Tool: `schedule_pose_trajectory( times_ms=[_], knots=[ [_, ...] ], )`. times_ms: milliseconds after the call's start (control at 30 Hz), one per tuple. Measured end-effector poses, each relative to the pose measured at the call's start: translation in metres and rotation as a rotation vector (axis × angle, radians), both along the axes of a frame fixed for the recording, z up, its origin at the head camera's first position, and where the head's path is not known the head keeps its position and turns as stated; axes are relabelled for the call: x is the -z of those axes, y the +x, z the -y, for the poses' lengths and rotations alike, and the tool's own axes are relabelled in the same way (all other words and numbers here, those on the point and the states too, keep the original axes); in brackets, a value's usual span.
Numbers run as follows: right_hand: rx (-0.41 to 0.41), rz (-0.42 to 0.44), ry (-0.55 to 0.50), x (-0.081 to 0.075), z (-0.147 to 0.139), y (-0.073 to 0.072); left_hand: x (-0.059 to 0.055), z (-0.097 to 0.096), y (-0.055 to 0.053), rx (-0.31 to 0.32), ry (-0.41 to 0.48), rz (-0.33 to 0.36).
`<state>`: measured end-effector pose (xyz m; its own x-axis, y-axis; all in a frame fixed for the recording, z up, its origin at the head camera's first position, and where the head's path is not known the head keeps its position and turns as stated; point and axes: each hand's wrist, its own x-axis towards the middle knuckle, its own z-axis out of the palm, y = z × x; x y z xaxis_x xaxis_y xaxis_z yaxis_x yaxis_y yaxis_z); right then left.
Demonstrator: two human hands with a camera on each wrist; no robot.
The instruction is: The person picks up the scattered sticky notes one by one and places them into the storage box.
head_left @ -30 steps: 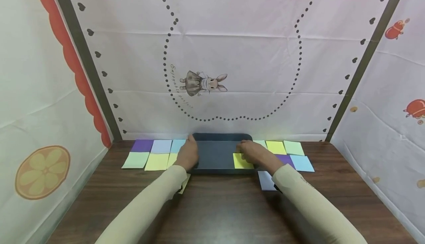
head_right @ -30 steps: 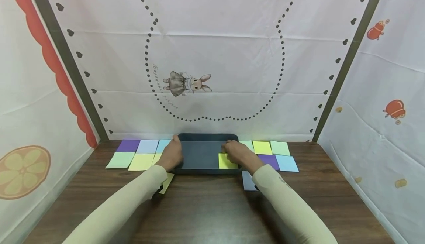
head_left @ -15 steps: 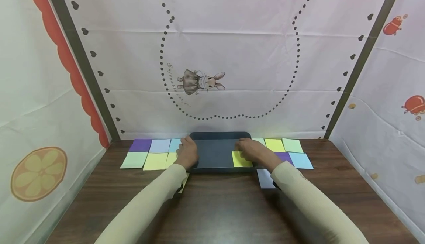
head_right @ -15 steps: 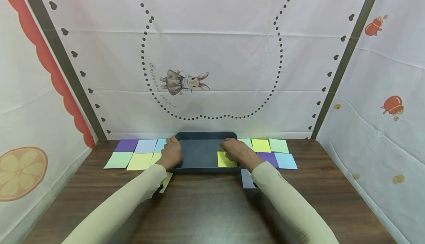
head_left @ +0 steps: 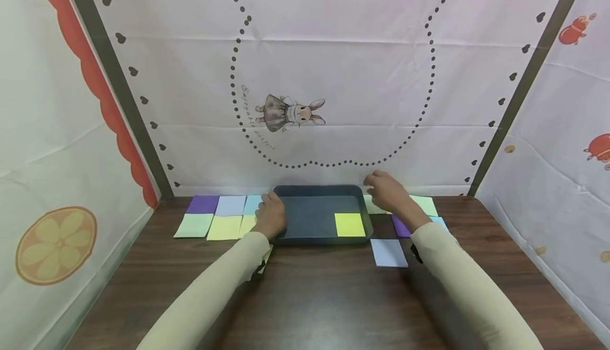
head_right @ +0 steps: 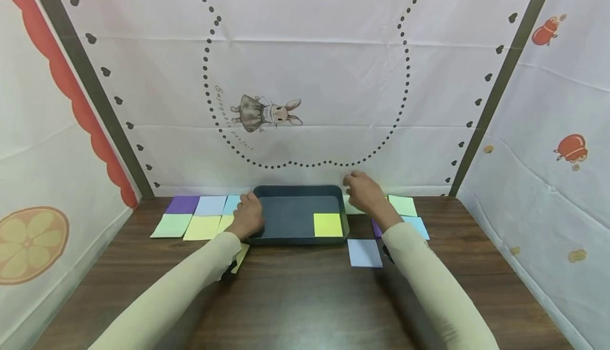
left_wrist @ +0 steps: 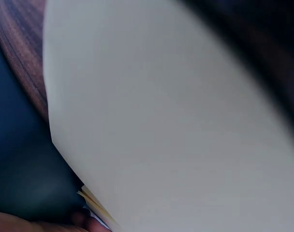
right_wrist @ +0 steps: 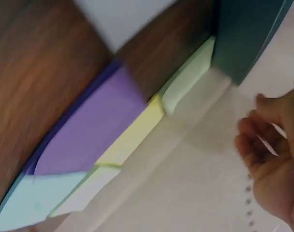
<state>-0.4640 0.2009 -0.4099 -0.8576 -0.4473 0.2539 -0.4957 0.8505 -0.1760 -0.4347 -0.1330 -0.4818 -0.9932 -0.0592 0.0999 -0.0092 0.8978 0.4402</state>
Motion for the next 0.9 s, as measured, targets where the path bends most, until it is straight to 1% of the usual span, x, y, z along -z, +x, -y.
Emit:
schedule_pose_trajectory(
  times_ms=[67,167,233,300,367,433,500,600,633,667,733,800,900],
  knots=[
    [0.032,0.044,0.047,0.0,-0.007,-0.004,-0.003,0.0,0.002,-0.002,0.004,0.005],
    [0.017,0.112,0.074,0.006,-0.016,-0.009,-0.006,0.0,0.005,-0.007,0.0,0.02],
    [-0.012,0.147,0.083,0.013,-0.021,-0.015,-0.01,-0.001,0.008,-0.011,-0.011,0.024],
    [-0.026,0.162,0.085,0.024,-0.026,-0.025,-0.012,-0.003,0.009,-0.013,-0.022,0.031],
    [-0.018,0.173,0.101,0.036,-0.03,-0.037,-0.013,-0.004,0.009,-0.01,-0.027,0.032],
    [0.002,0.177,0.118,0.05,-0.034,-0.05,-0.011,-0.004,0.007,-0.006,-0.029,0.031],
    [0.013,0.174,0.143,0.056,-0.035,-0.056,-0.008,-0.004,0.005,-0.002,-0.025,0.029],
    [0.02,0.215,0.164,0.046,-0.028,-0.046,-0.004,-0.003,0.001,-0.001,-0.018,0.02],
    [0.02,0.23,0.173,0.041,-0.025,-0.041,-0.003,-0.003,-0.001,-0.001,-0.015,0.017],
    [0.018,0.248,0.174,0.032,-0.021,-0.033,-0.003,-0.002,-0.002,-0.001,-0.011,0.017],
    [0.02,0.282,0.18,0.021,-0.017,-0.022,-0.002,-0.001,-0.003,-0.002,-0.004,0.017],
    [0.02,0.302,0.199,0.016,-0.015,-0.016,-0.002,-0.001,-0.003,0.0,0.001,0.021],
    [0.02,0.33,0.227,0.012,-0.013,-0.012,-0.001,0.0,-0.003,0.0,0.0,0.026]
  ],
)
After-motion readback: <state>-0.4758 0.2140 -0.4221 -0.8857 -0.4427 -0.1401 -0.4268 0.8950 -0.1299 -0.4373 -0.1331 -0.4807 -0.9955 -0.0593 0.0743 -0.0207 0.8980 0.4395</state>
